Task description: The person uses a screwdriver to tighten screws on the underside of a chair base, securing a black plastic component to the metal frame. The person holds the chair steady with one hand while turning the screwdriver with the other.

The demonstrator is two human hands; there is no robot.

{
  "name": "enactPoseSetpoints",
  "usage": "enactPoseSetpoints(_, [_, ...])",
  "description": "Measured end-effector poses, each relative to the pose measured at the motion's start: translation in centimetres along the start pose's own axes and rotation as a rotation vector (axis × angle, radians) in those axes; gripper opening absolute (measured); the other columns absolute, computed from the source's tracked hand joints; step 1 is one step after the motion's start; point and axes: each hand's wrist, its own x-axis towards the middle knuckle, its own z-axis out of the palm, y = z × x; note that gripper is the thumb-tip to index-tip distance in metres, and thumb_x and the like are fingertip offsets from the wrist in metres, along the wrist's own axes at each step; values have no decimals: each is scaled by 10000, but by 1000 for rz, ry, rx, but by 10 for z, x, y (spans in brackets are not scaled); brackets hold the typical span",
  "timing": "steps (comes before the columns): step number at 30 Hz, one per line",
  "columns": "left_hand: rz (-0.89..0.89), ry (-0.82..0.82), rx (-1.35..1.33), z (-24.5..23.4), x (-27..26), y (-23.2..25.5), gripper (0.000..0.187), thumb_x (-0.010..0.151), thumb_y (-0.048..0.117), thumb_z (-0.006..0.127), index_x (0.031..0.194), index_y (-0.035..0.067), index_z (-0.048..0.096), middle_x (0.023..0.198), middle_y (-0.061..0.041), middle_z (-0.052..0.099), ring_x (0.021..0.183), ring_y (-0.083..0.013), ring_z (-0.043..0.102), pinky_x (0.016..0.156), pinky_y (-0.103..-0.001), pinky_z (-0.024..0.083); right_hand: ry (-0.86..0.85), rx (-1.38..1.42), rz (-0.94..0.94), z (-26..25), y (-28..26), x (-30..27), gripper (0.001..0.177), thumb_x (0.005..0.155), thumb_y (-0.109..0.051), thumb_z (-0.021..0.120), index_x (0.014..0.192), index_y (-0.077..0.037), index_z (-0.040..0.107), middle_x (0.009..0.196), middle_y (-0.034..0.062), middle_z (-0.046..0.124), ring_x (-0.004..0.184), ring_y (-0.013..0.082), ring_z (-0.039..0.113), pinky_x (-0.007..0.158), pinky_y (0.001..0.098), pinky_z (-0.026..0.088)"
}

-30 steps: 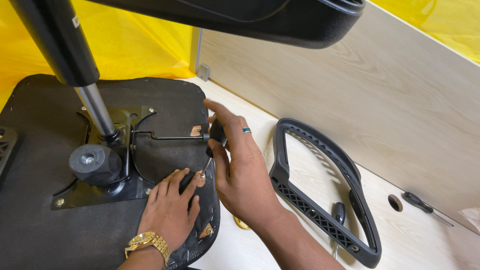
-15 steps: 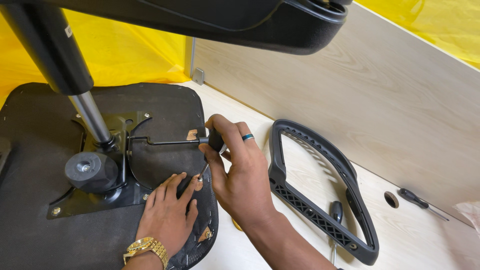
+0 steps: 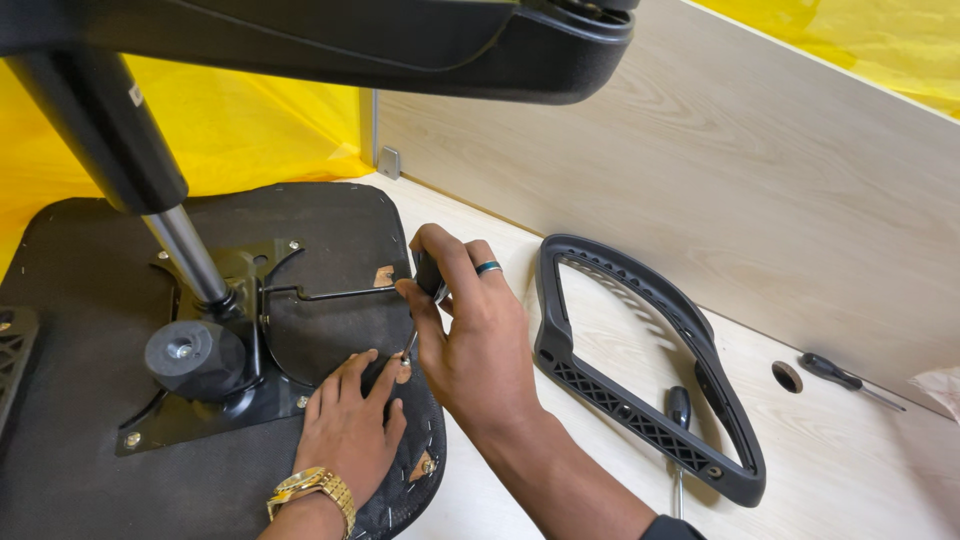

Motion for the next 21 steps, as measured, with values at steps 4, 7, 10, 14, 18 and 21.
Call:
enactPoseSetpoints(4, [-4,-45,15,-1,0,2,610,926,351,525,1523,270,426,1558,-88,368,1402,-274,336,1151,-452,282,10,5,4,-2,-2,-2,360,926,-54,707,1252,-80,558,1014,144,632,856,294,703,696,385,607])
enactPoseSetpoints(7, [14,-99,71,-3,-2,4,652,942,371,497,1560,230,349,1598,-100,312,1453,-281,273,1173,-453,236,33,-9,0,-5,-2,-8,367,929,-34,690,1265,-64,545,1036,157,634,876,289,698,714,390,590])
enactPoseSetpoints(10, [42,-127,89,-4,-9,7,728,945,447,447,1594,187,245,1638,-108,231,1520,-296,172,1176,-472,157,58,8,55,-6,3,-15,355,952,-25,669,1274,-51,523,1020,158,630,881,261,700,745,378,595])
enactPoseSetpoints(14, [39,-157,126,-6,-27,12,810,937,558,390,1608,162,168,1669,-114,165,1538,-302,98,1176,-478,100,169,55,139,-11,12,-28,353,983,-22,646,1307,-50,509,997,121,652,894,215,703,766,351,613])
enactPoseSetpoints(18, [48,-116,111,-2,-34,13,821,925,548,412,1597,126,202,1663,-129,180,1529,-322,103,1198,-523,105,305,84,261,-17,22,-50,387,1003,-57,636,1349,-54,463,970,93,627,857,171,676,703,339,571])
enactPoseSetpoints(21, [53,-79,122,2,-39,10,777,934,527,430,1582,127,277,1671,-125,211,1545,-305,137,1185,-485,120,365,76,426,-20,30,-69,392,1050,-90,555,1411,-78,404,958,71,608,832,133,654,681,321,542])
